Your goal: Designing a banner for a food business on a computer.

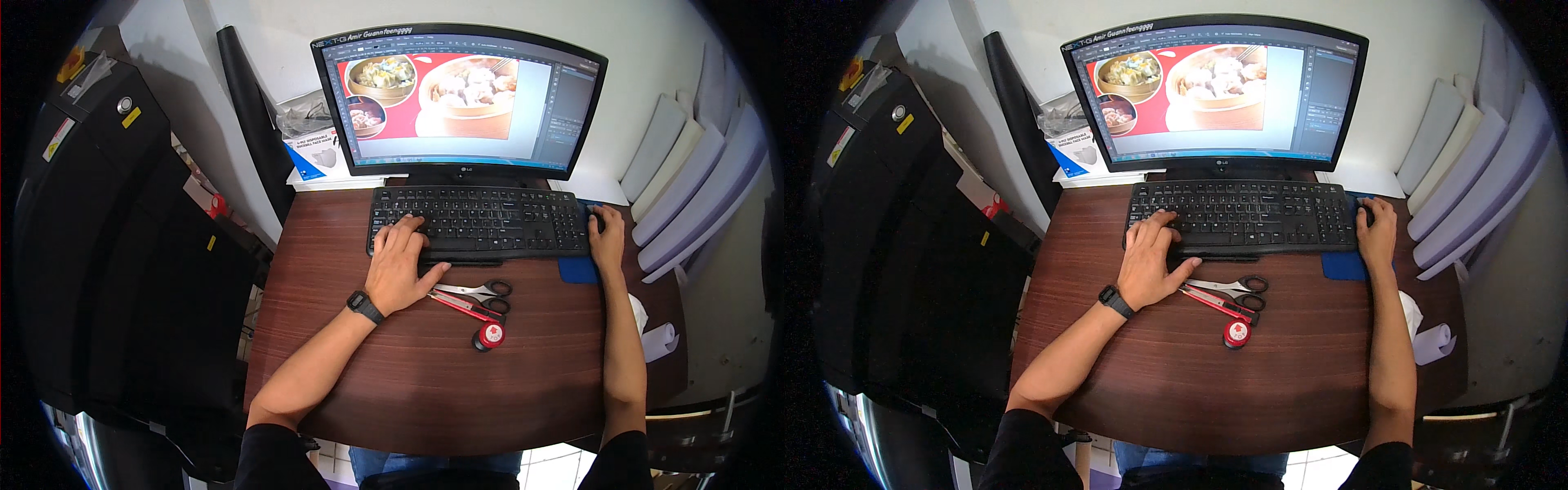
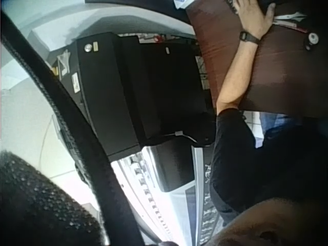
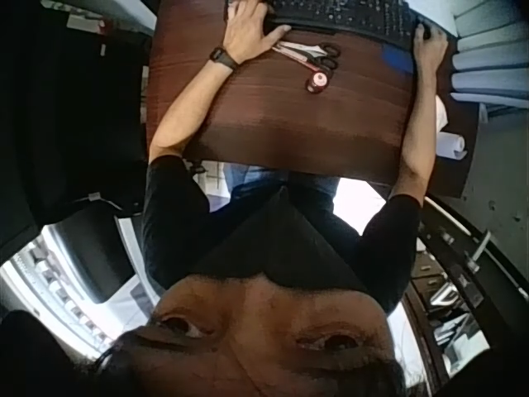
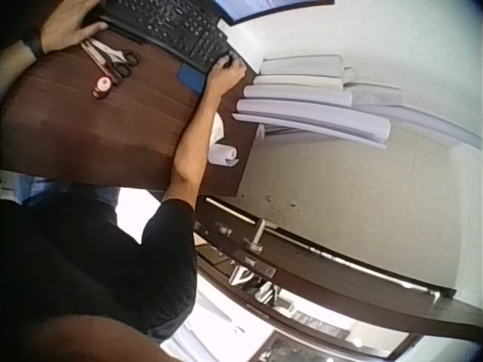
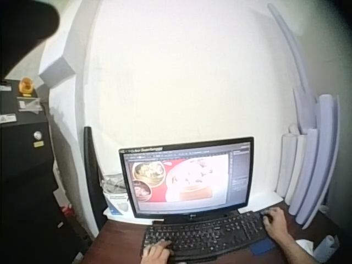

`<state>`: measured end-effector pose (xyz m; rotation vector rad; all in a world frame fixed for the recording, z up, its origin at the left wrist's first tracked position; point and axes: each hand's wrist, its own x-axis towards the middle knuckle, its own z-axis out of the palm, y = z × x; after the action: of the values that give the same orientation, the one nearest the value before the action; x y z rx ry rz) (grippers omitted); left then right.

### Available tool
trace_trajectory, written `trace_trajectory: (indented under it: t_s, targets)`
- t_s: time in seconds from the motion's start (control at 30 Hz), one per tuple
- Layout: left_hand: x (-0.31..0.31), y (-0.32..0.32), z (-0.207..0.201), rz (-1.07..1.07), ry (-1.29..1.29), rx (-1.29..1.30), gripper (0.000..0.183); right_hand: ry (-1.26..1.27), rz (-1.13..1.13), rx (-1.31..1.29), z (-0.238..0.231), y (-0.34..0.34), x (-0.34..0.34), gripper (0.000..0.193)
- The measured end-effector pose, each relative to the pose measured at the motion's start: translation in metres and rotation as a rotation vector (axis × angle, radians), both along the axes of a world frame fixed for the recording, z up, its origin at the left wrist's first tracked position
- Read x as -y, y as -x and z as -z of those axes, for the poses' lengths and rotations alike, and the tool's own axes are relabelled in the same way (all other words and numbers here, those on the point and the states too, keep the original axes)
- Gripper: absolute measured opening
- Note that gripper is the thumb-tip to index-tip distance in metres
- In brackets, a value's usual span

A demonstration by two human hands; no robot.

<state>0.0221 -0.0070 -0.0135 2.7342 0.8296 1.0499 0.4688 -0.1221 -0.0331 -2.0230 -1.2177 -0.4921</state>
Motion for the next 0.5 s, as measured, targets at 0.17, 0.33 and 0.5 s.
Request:
trace_trajectory:
  t_s: [0.17, 0.33, 0.5]
  targets:
    - [-0.0002, -0.0008, 0.0006, 0.006, -0.003, -0.005, 0.053, 0.009, 0.001, 0.003, 0.0005, 0.0002, 0.0002, 0.028]
    - [-0.0002, -0.0009, 0.0016, -0.005, -0.005, -0.009, 0.054, 0.013, 0.007, 0.012, 0.0012, -0.0002, 0.0000, 0.027]
    - [-0.0007, -0.0008, 0.0026, -0.011, -0.004, -0.011, 0.054, 0.020, 0.008, 0.005, -0.0006, 0.0017, -0.0002, 0.027]
